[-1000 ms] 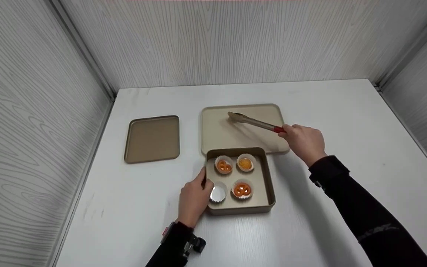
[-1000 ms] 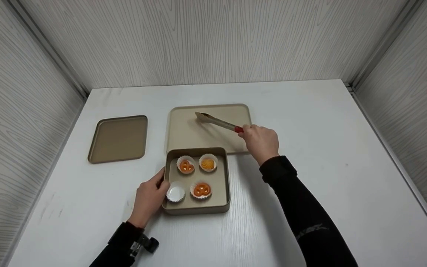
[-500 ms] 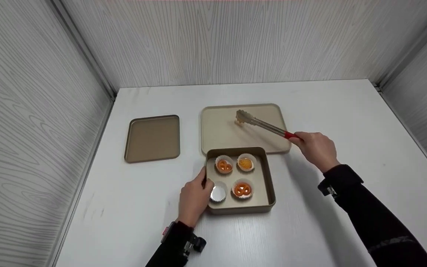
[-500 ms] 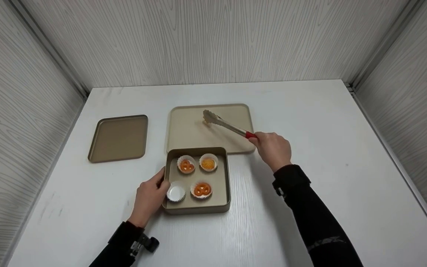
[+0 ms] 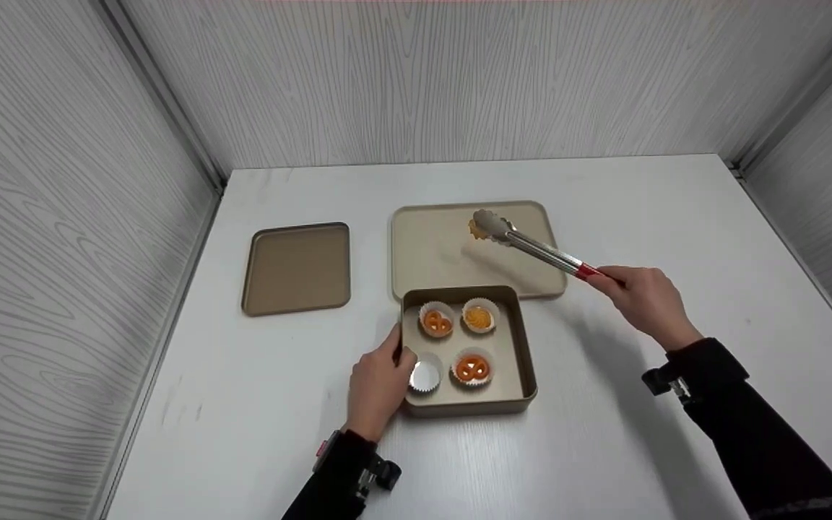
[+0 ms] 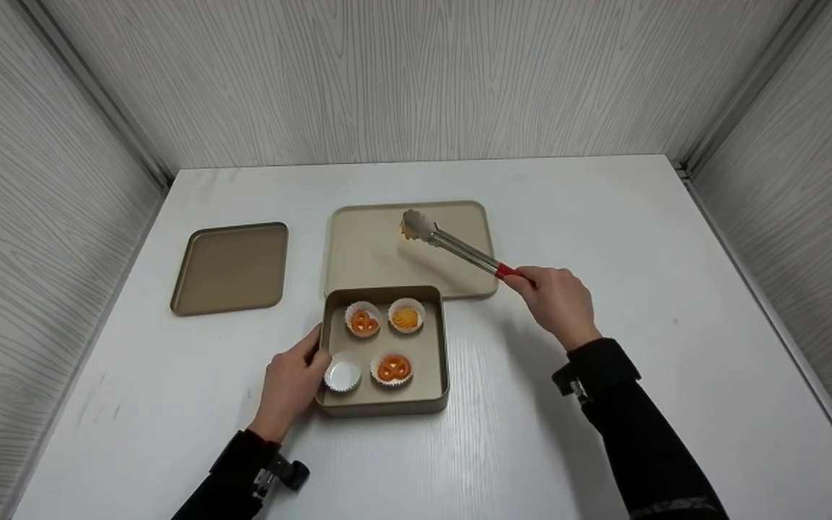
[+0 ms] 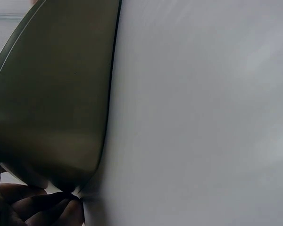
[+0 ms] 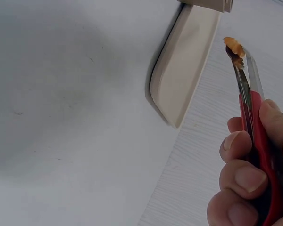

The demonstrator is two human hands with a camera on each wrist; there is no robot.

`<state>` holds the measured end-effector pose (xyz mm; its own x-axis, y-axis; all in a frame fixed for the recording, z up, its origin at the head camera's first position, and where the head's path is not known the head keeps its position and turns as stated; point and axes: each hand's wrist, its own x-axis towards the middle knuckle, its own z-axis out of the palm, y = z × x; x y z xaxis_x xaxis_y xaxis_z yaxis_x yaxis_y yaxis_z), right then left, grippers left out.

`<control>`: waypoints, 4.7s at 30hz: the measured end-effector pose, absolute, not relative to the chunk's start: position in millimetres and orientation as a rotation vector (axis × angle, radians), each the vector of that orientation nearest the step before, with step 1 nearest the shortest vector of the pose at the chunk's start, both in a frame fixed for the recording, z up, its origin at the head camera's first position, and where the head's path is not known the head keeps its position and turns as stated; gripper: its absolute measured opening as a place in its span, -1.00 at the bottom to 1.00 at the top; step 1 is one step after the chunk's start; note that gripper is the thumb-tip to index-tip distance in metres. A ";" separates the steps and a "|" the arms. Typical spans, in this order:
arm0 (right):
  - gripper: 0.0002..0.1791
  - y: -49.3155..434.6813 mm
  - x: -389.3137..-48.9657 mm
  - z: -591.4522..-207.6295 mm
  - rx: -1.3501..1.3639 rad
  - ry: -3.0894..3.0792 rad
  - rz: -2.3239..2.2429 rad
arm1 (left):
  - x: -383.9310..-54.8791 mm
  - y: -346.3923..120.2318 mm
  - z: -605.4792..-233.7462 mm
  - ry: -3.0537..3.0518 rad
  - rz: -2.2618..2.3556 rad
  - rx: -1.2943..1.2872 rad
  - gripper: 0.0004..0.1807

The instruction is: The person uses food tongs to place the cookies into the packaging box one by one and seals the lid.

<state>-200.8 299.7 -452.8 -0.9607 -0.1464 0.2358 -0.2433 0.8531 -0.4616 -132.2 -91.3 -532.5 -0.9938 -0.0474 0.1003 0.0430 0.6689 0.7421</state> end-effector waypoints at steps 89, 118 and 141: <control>-0.85 268.2 -155.6 -430.8 0.982 -3.127 0.777 | -132.3 -95.7 -534.5 -2.753 -1.325 -0.005 -0.43; -0.79 290.8 -151.5 -418.3 0.803 -3.139 0.935 | -133.8 -99.3 -534.5 -2.742 -1.301 -0.036 -0.46; -0.63 304.8 -148.1 -414.2 0.496 -3.114 0.956 | -133.1 -99.8 -533.8 -2.739 -1.297 -0.043 -0.46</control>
<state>-148.1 304.8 -414.2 -0.9431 -0.3274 -0.0577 -0.2386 0.7876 -0.5681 -133.1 -99.8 -533.8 -0.9935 -0.0217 0.1121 0.0730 0.6344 0.7695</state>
